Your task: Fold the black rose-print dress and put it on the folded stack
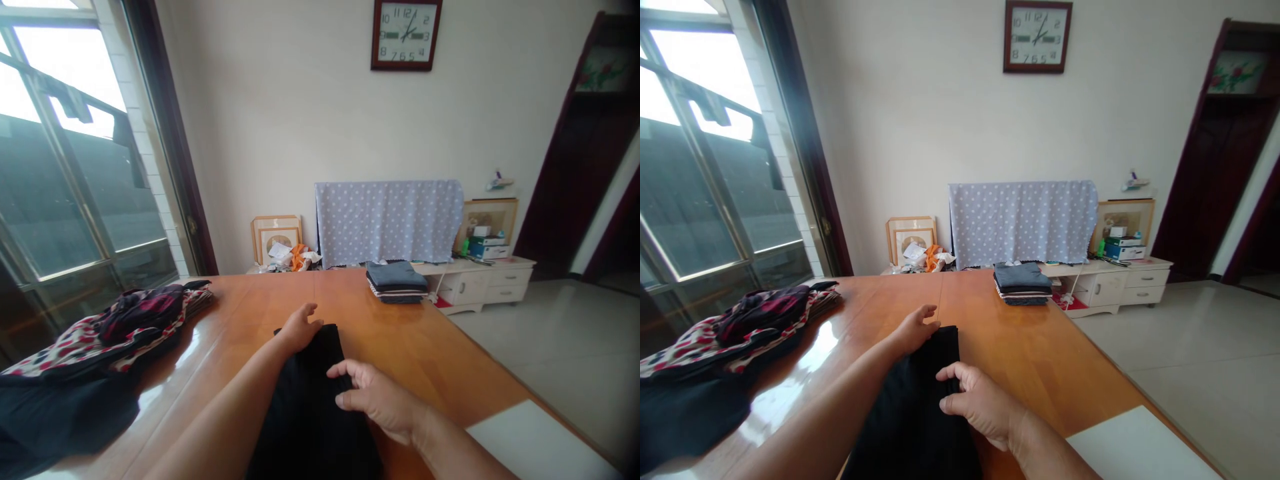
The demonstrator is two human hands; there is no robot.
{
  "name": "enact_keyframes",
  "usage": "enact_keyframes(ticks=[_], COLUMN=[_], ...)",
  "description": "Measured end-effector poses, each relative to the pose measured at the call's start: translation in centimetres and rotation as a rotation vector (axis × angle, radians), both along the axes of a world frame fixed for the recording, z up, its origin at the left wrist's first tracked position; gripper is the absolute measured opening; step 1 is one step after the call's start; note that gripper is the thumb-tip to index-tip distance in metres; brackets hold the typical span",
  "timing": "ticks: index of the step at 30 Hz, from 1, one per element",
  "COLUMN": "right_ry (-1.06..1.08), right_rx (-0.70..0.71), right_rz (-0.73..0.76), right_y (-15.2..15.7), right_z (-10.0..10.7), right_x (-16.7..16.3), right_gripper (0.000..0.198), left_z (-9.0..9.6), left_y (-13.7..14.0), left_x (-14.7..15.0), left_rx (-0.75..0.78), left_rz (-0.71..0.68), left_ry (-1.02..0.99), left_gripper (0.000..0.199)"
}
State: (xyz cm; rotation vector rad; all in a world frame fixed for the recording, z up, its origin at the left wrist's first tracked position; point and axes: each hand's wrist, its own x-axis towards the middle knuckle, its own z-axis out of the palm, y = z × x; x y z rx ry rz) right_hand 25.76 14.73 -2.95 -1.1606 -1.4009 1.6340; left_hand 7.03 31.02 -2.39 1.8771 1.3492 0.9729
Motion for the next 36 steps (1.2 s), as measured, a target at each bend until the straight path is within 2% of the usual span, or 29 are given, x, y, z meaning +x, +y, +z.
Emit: enact_keyframes(ticks=[2,5,10,12,16,20,24,26,31,36], right_ry=[-0.015,-0.031,-0.030,-0.024,0.047,0.118,0.105,0.108,0.251,0.083], right_rx=[-0.042,-0.072,-0.064,-0.058,-0.065,-0.115,-0.116,-0.128,-0.183,-0.250], right_rz=[0.011,0.079,0.134,0.142,0.187,0.230,0.273,0.285,0.282,0.321], right_y=[0.1,0.0,-0.4,-0.5,-0.7,-1.0,-1.1,-1.2,-1.6,-1.6], right_z=[-0.3,-0.3,0.3,0.6,1.0,1.3,1.3,1.3,1.5,1.0], right_x=[0.2,0.4,0.5,0.4,0.3,0.1,0.0,-0.1,-0.4,-0.3], right_gripper=[0.053,0.057,0.062,0.063,0.066,0.071,0.073,0.070,0.066,0.059], left_z=[-0.8,-1.1,-0.8,-0.8,-1.1,-1.9,-2.7,-2.9,-3.1,-3.0], left_y=[0.0,-0.7,-3.3,-4.3,-5.7,-7.0,-9.0,-9.7,-10.3,-10.1], left_x=[-0.1,-1.3,-3.6,-4.5,-6.9,-9.0,-9.5,-9.4,-9.4,-10.1], left_rx=[0.031,0.056,0.142,0.113,0.000,-0.050,-0.099,-0.094,-0.090,-0.107], left_rz=[0.063,0.123,0.034,0.056,0.217,0.252,0.274,0.263,0.237,0.281], left_ry=[0.023,0.045,0.160,0.174,0.229,0.342,0.455,0.495,0.531,0.518], left_gripper=[0.048,0.036,0.022,0.020,0.019,0.018,0.042,0.047,0.035,0.029])
